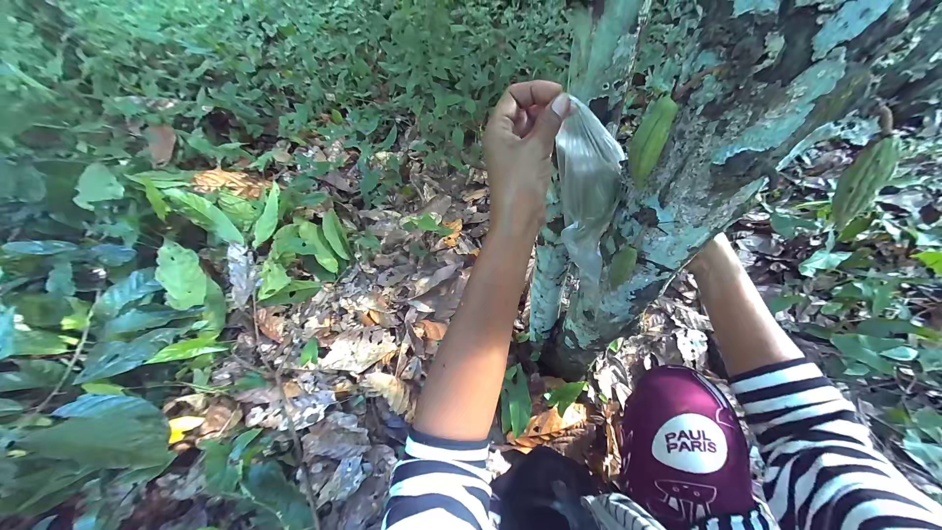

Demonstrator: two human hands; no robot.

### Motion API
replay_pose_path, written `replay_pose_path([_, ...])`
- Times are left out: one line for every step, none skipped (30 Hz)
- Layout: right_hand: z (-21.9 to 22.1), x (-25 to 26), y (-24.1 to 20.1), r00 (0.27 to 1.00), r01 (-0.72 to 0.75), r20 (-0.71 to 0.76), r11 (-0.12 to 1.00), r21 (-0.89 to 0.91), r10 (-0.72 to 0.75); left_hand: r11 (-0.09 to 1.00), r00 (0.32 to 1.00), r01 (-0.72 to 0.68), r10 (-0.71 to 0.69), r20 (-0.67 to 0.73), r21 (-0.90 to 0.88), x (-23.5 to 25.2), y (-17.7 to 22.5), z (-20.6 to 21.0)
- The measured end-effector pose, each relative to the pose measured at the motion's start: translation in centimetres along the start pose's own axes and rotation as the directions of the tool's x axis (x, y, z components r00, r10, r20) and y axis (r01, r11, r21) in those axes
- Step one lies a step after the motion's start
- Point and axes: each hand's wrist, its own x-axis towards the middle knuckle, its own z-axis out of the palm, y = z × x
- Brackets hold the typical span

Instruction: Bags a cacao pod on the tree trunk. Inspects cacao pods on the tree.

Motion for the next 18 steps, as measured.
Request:
replay_pose_path([-1.6, 0.7, 1.4, 0.989, 0.13, 0.083, 0.989, -0.069, -0.124, 1.0, 1.0, -0.002, 0.002, 0.012, 0.004, 0.0, 0.0, -0.2])
replay_pose_path([-3.1, 1.6, 2.8, 0.966, 0.246, 0.115, 0.959, -0.144, -0.23, 1.0, 1.0, -0.004, 0.004, 0.031, 0.009, 0.0, -0.1, -0.5])
replay_pose_path([-4.3, 1.9, 3.6, 0.946, 0.318, 0.144, 0.919, -0.232, -0.291, 1.0, 0.998, 0.0, -0.001, 0.061, 0.018, 0.0, 0.0, -0.9])
replay_pose_path([-5.5, 1.7, 3.9, 0.936, 0.35, 0.16, 0.874, -0.336, -0.313, 0.999, 0.995, 0.014, -0.017, 0.096, 0.03, -0.1, 0.0, -1.4])
replay_pose_path([-6.6, 1.1, 4.1, 0.931, 0.366, 0.174, 0.827, -0.426, -0.322, 0.998, 0.989, 0.029, -0.036, 0.141, 0.05, -0.1, -0.1, -1.9])
replay_pose_path([-7.4, 0.3, 4.1, 0.928, 0.373, 0.188, 0.786, -0.493, -0.322, 0.996, 0.982, 0.042, -0.057, 0.181, 0.082, -0.2, -0.1, -2.4])
replay_pose_path([-8.2, -0.7, 4.1, 0.926, 0.376, 0.202, 0.754, -0.539, -0.318, 0.991, 0.975, 0.052, -0.078, 0.208, 0.124, -0.4, -0.2, -2.9])
replay_pose_path([-8.8, -1.7, 4.1, 0.921, 0.388, 0.22, 0.726, -0.568, -0.32, 0.983, 0.969, 0.057, -0.096, 0.228, 0.174, -0.7, -0.5, -3.4])
replay_pose_path([-9.4, -2.4, 4.3, 0.913, 0.408, 0.24, 0.705, -0.58, -0.331, 0.972, 0.962, 0.058, -0.115, 0.246, 0.226, -1.1, -0.8, -3.9])
replay_pose_path([-9.9, -3.0, 4.6, 0.905, 0.425, 0.259, 0.696, -0.579, -0.338, 0.961, 0.956, 0.055, -0.129, 0.264, 0.27, -1.3, -1.1, -4.3])
replay_pose_path([-10.3, -3.7, 4.8, 0.9, 0.436, 0.275, 0.693, -0.574, -0.338, 0.953, 0.95, 0.054, -0.141, 0.278, 0.299, -1.6, -1.5, -4.6])
replay_pose_path([-10.6, -4.2, 5.0, 0.895, 0.446, 0.291, 0.694, -0.566, -0.338, 0.947, 0.947, 0.055, -0.15, 0.283, 0.315, -1.7, -2.0, -4.7])
replay_pose_path([-10.6, -4.8, 5.1, 0.889, 0.456, 0.313, 0.699, -0.55, -0.333, 0.947, 0.948, 0.051, -0.145, 0.282, 0.317, -1.8, -2.4, -4.7])
replay_pose_path([-10.6, -5.2, 5.1, 0.881, 0.469, 0.339, 0.71, -0.526, -0.33, 0.949, 0.952, 0.046, -0.137, 0.274, 0.313, -1.7, -2.6, -4.6])
replay_pose_path([-10.4, -5.6, 5.1, 0.873, 0.477, 0.361, 0.723, -0.5, -0.327, 0.952, 0.958, 0.041, -0.124, 0.26, 0.303, -1.5, -2.7, -4.4])
replay_pose_path([-10.3, -6.0, 5.1, 0.867, 0.481, 0.386, 0.735, -0.478, -0.316, 0.956, 0.964, 0.044, -0.117, 0.24, 0.29, -1.3, -2.7, -4.1])
replay_pose_path([-10.0, -6.3, 4.8, 0.86, 0.483, 0.411, 0.743, -0.464, -0.303, 0.963, 0.969, 0.055, -0.116, 0.22, 0.264, -1.1, -2.6, -3.8])
replay_pose_path([-9.8, -6.7, 4.5, 0.849, 0.492, 0.441, 0.739, -0.459, -0.292, 0.97, 0.973, 0.072, -0.12, 0.199, 0.232, -0.9, -2.4, -3.6])
